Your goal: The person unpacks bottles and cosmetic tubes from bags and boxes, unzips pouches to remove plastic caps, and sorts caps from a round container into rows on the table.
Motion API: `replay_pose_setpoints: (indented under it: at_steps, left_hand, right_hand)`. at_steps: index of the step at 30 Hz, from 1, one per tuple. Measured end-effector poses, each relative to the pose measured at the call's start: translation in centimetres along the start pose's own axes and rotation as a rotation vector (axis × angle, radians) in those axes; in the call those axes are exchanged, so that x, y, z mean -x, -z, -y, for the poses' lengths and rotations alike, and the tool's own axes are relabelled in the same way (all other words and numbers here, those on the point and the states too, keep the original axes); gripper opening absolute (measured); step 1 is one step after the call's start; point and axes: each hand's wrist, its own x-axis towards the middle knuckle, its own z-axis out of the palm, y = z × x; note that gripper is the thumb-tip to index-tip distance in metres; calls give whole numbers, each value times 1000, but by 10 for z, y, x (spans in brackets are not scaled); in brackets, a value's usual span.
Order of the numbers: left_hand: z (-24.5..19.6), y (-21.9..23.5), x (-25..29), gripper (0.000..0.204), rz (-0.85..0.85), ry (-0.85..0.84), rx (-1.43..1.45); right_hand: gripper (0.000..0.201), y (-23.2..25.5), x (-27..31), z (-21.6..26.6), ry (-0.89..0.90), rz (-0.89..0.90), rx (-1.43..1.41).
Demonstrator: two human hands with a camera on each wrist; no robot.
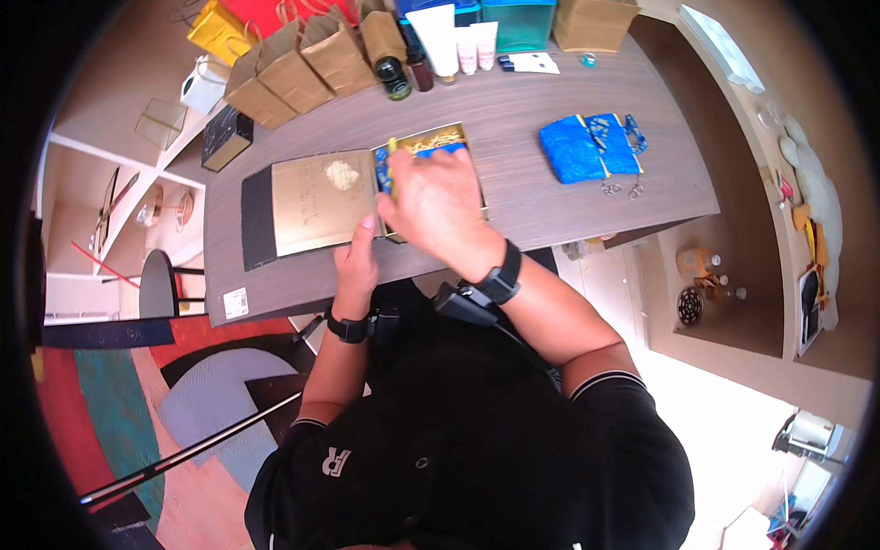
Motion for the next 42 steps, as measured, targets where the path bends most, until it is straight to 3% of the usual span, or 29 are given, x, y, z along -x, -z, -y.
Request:
replay_pose_setpoints:
  at_steps: [3,6,9,10,14,16,20,22,24,27,30,32,35,36,38,39,42]
  left_hand:
    - [-1,0,1,35,7,9,52]
    - [0,-1,1,36,-24,49,80]
    - [17,6,3,37,9,56,-10]
    - [18,9,4,37,14,58,-21]
    - [17,10,1,37,41,31,-82]
    - [5,2,1,37,-25,0,12]
    - [23,7,2,37,7,60,37]
    - [21,7,1,38,12,22,20]
    - [14,7,1,38,19,19,-2]
    - [17,6,0,39,14,13,15]
    - [23,9,1,39,-6,33,50]
    - [21,7,3,39,-11,54,50]
    - [7,4,3,39,-49,77,70]
    - [6,4,3,39,-47,66,62]
    - [6,3,3,39,-46,58,55]
    - [5,3,3,38,-40,58,62]
    - [-6,-3,2,36,-57,79,72]
  right_hand:
    - [28,-6,-1,0,-70,63,-26]
    - [34,4,-2,-4,-94,-30,-108]
    - [51,34,0,-15,-245,-184,-510]
    - [55,47,1,-22,-230,-224,-451]
    - [50,70,3,-57,-257,-348,-874]
    - [45,76,6,-72,-289,-360,-922]
    - [33,77,17,-99,-372,-400,-998]
    - [27,76,17,-112,-464,-459,-1180]
    - [21,77,15,-119,-478,-520,-1146]
    - [11,80,19,-139,-659,-580,-1077]
    - [18,89,17,-145,-661,-597,-949]
    - [23,87,24,-173,-577,-593,-955]
    - [25,94,32,-196,-584,-507,-546]
    - [25,99,35,-206,-585,-504,-546]
    - [37,104,38,-221,-724,-172,-32]
    - [47,102,39,-221,-727,-185,64]
    - [50,100,39,-208,-714,-198,243]
